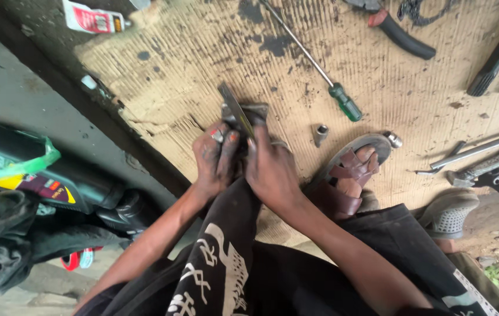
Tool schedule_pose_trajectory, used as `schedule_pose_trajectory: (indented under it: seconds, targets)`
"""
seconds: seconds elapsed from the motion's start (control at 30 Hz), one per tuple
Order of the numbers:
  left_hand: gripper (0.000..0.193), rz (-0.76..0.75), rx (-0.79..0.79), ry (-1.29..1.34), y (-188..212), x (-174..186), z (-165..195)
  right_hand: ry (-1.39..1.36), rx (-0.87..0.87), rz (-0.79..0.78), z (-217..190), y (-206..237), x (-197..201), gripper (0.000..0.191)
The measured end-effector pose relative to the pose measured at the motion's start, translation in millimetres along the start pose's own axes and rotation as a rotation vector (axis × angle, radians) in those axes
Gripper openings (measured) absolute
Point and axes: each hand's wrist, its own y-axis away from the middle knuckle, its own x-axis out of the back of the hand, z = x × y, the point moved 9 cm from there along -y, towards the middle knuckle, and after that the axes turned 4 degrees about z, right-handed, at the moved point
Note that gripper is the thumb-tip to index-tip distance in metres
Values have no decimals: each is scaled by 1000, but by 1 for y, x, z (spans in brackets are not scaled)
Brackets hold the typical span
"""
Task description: The person sits on the ground holding a shock absorber mount on their lap and repeatedly files and scrapes its metal surface with a flat file, repositioning and turning the part to work different sides, with pliers and a screwdriver lying on the cardboard work mat nearby.
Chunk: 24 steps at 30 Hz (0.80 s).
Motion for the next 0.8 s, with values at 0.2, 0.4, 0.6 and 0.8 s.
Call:
schedule_pose_trajectory:
  seconds: [0.2,0.4,0.6,0.8]
  targets:
    - [18,70,76,71,5,3,-14,-20,-134,-178,3,5,5,34]
    - [6,53,-155,46,4,2,-2,81,-134,-280,-12,-14,16,31]
    - [14,69,-530,-89,11,0,29,175,-110,-276,-16,-16,19,27]
    - [13,57,-120,105,9,1,3,119,-134,-406,-1,-2,12,39]
